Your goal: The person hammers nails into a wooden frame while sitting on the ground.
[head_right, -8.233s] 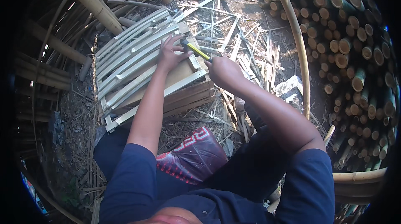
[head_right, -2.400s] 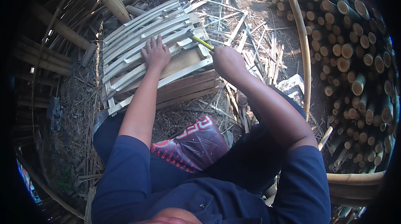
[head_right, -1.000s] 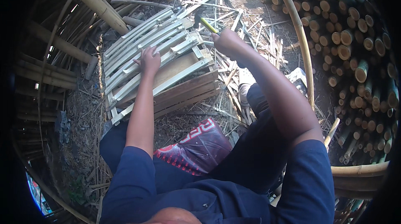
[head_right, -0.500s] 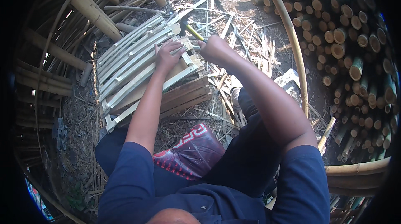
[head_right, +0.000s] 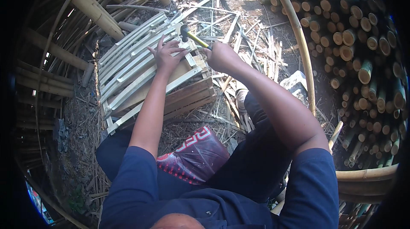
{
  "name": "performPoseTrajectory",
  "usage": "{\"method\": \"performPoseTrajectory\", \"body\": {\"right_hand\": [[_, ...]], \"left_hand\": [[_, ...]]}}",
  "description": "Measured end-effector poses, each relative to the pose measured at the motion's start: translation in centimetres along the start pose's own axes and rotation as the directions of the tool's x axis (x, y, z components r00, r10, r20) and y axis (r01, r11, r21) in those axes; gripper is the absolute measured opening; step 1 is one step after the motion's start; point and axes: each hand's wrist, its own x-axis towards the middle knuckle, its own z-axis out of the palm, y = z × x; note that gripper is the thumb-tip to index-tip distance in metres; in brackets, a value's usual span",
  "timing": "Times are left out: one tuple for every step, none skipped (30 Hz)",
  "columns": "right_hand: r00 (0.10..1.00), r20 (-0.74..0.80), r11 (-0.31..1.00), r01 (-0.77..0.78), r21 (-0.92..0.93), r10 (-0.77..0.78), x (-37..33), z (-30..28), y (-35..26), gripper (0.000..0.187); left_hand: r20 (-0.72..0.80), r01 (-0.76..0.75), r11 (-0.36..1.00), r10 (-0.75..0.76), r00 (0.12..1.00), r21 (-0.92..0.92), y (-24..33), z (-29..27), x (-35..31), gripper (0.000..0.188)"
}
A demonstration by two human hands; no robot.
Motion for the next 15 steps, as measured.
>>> {"method": "performPoseTrajectory", "body": {"right_hand": [[1.0,-0.011,1.0,0.014,-0.011,-0.014,0.0,0.3,0.2,0.054],[0.999,-0.018,0.999,0.033,-0.024,-0.034,0.1,0.8,0.3,0.054],[0.998,-0.025,0.998,0.051,-0.036,-0.052,0.2,1.2,0.4,0.053],[0.997,-0.044,0.997,0.066,-0.042,-0.068,0.3,1.7,0.5,0.052],[0.997,-0.039,0.997,0.065,-0.036,-0.067,0.2,1.8,0.5,0.052],[0.997,-0.035,0.997,0.064,-0.03,-0.065,0.2,2.0,0.4,0.052],[0.997,-0.031,0.998,0.063,-0.025,-0.064,0.2,2.1,0.4,0.052],[0.997,-0.03,0.997,0.064,-0.032,-0.065,0.2,2.1,0.5,0.051],[0.997,-0.03,0.997,0.067,-0.04,-0.068,0.2,2.1,0.5,0.051],[0.997,-0.029,0.996,0.069,-0.048,-0.07,0.2,2.1,0.6,0.051],[0.997,-0.035,0.997,0.067,-0.045,-0.069,0.3,2.3,0.7,0.05],[0.997,-0.041,0.997,0.066,-0.042,-0.068,0.3,2.4,0.7,0.05],[0.997,-0.047,0.997,0.066,-0.04,-0.068,0.3,2.5,0.8,0.049],[0.996,-0.047,0.997,0.069,-0.041,-0.071,0.1,2.5,0.4,0.049],[0.996,-0.046,0.996,0.072,-0.043,-0.074,-0.2,2.3,0.1,0.048]], "left_hand": [[-0.01,0.028,0.996,-0.028,1.0,0.087,1.0,-0.7,0.0,0.021],[-0.005,0.031,0.994,-0.031,1.0,0.104,0.7,-0.9,-0.1,0.021],[0.0,0.033,0.992,-0.033,0.999,0.118,0.3,-1.0,-0.1,0.022],[0.006,0.034,0.991,-0.035,0.999,0.132,-0.1,-1.1,0.0,0.023],[0.031,0.038,0.995,-0.042,0.999,0.095,-0.5,-1.0,-0.1,0.023],[0.056,0.043,0.997,-0.046,0.997,0.057,-1.0,-0.9,0.0,0.023],[0.081,0.048,0.999,-0.05,0.995,0.019,-1.4,-0.7,0.0,0.023],[0.076,0.045,0.999,-0.047,0.996,0.022,-1.5,-0.5,0.1,0.022],[0.078,0.05,0.999,-0.051,0.996,0.014,-1.6,-0.3,0.1,0.022],[0.08,0.055,0.998,-0.055,0.995,0.006,-1.6,-0.2,0.1,0.023],[0.082,0.059,0.998,-0.058,0.995,-0.002,-1.6,-0.1,0.1,0.023],[0.09,0.064,0.998,-0.064,0.994,0.003,-1.6,-0.1,0.1,0.023],[0.097,0.069,0.998,-0.069,0.993,0.007,-1.5,-0.1,0.1,0.023],[0.101,0.076,0.997,-0.077,0.992,0.015,-1.6,-0.1,0.1,0.023],[0.1,0.083,0.996,-0.085,0.991,0.021,-1.6,-0.2,0.0,0.023]]}}
